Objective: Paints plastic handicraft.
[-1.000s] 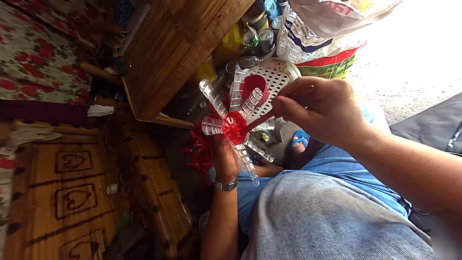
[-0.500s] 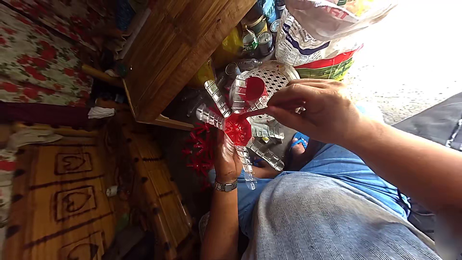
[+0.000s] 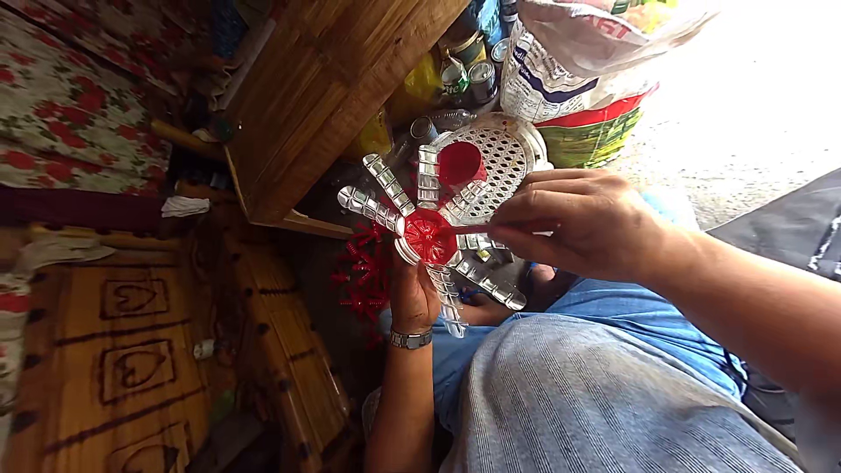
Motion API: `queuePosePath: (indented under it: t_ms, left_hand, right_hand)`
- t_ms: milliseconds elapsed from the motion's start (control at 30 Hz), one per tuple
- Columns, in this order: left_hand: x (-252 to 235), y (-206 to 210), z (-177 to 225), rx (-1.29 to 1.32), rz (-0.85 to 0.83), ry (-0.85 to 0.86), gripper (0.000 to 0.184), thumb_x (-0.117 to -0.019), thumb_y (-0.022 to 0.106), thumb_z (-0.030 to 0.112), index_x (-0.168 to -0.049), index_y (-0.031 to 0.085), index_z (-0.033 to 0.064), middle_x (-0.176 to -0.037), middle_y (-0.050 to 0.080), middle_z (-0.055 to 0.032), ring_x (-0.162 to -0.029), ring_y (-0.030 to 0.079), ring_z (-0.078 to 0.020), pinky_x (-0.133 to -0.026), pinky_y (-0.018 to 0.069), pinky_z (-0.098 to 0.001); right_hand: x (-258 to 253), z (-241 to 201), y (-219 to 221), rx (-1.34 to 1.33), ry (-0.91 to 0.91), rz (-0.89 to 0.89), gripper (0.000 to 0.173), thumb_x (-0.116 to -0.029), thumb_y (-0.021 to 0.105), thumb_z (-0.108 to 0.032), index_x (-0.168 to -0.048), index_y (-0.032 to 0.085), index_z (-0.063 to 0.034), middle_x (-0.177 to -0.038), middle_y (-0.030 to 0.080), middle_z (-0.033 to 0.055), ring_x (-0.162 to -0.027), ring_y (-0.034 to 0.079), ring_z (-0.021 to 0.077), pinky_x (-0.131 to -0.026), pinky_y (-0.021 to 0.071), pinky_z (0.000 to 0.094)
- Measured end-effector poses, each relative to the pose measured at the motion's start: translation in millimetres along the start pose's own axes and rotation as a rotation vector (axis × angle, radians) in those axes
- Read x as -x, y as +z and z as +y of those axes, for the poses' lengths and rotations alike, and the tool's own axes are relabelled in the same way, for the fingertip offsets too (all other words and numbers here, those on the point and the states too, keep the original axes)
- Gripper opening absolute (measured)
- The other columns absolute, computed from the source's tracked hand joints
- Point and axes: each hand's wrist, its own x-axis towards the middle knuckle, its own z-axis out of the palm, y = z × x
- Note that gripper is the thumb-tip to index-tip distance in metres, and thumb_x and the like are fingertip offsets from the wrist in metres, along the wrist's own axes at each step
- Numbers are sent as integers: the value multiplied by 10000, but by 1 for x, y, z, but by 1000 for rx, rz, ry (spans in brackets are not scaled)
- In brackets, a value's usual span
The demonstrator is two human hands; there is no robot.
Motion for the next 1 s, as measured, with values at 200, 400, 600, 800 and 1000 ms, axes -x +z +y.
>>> queuePosePath:
  t_ms: [200,400,600,800,1000]
  left_hand:
    - [4,-16,-9,-90,6,27,322,-945,698,384,-1149,639,142,-1017,728,-18,-969,709,-133,-869,598,-352]
    - [7,-10,-4,117,-6,-99,297,-935,703,383,-1108,682,143,-992,743,-67,-925,734,-180,-824,619,-366]
    - [4,-9,-5,54,-67,-89,381,-943,691,419,-1222,631,166,-1082,725,-59,-998,718,-179,-867,609,-369]
    - [5,0,0,134,-40,-103,350,-899,742,409,-1125,687,148,-1011,744,-70,-932,737,-185,-826,622,-369]
    - [2,1,-2,137,-24,-101,354,-889,759,395,-1118,680,136,-992,741,-85,-894,741,-198,-782,632,-373]
  right_hand:
    - [-17,6,-3,35,-18,11,176,-982,645,-184,-942,747,-46,-803,687,28,-760,647,95,-690,540,236]
    - [-13,8,-6,-31,-60,-10,161,-984,648,-162,-965,755,-44,-836,705,28,-795,648,108,-718,536,257]
    - [-12,7,-7,13,-87,-13,158,-985,647,-155,-943,751,-43,-806,695,37,-781,641,130,-691,518,272]
    - [-13,7,-8,16,-105,-29,169,-979,645,-158,-910,749,-44,-782,680,40,-757,626,138,-661,500,279]
    - [-11,6,-7,7,-122,-52,169,-991,648,-178,-993,766,-56,-897,722,49,-898,669,172,-778,551,301]
